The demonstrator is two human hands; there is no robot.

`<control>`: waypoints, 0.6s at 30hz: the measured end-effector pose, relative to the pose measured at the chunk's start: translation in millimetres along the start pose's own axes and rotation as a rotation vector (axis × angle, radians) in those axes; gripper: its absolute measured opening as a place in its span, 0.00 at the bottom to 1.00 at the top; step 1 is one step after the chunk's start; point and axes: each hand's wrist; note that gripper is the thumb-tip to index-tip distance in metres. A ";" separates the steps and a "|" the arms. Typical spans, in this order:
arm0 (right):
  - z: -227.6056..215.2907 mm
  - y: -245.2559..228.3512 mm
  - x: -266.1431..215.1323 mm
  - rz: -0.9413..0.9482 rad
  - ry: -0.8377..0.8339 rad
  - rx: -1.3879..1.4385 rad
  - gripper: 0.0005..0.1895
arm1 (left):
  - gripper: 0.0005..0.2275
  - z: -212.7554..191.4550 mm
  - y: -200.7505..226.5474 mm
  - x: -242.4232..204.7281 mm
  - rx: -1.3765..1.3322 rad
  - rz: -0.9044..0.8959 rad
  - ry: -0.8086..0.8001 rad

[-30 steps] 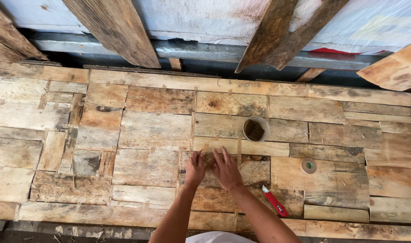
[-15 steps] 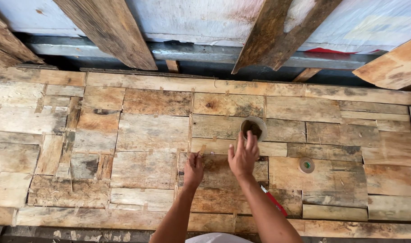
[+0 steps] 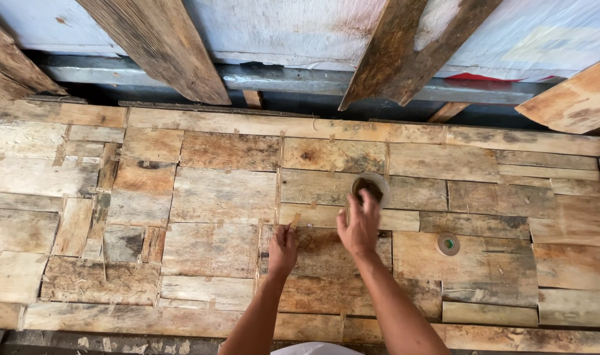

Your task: Applying and fitting small wood strips onto a larger panel to create a mosaic-like surface.

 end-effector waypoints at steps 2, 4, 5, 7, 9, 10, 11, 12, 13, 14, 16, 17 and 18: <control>19.8 -2.5 -26.2 -0.071 -0.105 0.172 0.26 | 0.11 -1.4 0.0 -2.5 0.007 -0.018 -0.006; 21.3 -12.1 -44.3 -0.146 -0.197 0.346 0.22 | 0.11 0.2 -1.3 -2.1 0.011 -0.025 -0.011; 13.6 -21.9 -49.4 -0.211 -0.267 0.332 0.21 | 0.11 1.1 -3.0 -0.7 0.016 -0.014 -0.003; 1.9 -37.4 -56.7 -0.275 -0.338 0.317 0.22 | 0.11 -0.3 -1.5 0.3 0.021 -0.004 0.006; -6.3 -47.1 -62.1 -0.319 -0.426 0.172 0.32 | 0.11 -3.2 4.0 -1.4 0.039 0.008 0.010; -5.5 -48.2 -63.4 -0.315 -0.428 0.171 0.32 | 0.11 -3.0 3.3 -3.7 0.040 0.006 0.006; -4.0 -50.1 -61.2 -0.327 -0.466 0.100 0.33 | 0.11 -2.6 4.0 -2.8 0.036 0.003 0.003; -2.6 -52.0 -58.9 -0.337 -0.504 0.029 0.34 | 0.11 -2.3 4.8 -1.9 0.033 -0.001 0.000; -3.0 -53.4 -58.3 -0.338 -0.503 0.029 0.34 | 0.11 -1.4 1.9 -0.9 0.033 0.000 0.001; -3.2 -54.8 -57.7 -0.324 -0.570 -0.026 0.36 | 0.11 -0.5 -1.1 0.2 0.028 0.014 0.012; -1.2 -56.1 -58.4 -0.311 -0.639 -0.082 0.38 | 0.10 -0.3 -3.5 0.6 0.023 0.027 0.024; 0.6 -56.2 -59.3 -0.300 -0.627 -0.079 0.40 | 0.10 -1.1 -2.3 0.3 0.032 0.019 0.019; 2.5 -56.2 -60.0 -0.288 -0.614 -0.077 0.41 | 0.10 -1.7 -1.1 0.1 0.041 0.010 0.014</control>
Point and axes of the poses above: each hand's wrist, its own x-axis towards the middle knuckle, its own z-axis out of the palm, y = z × x, and after that the axes turned 2 degrees about y, right-handed
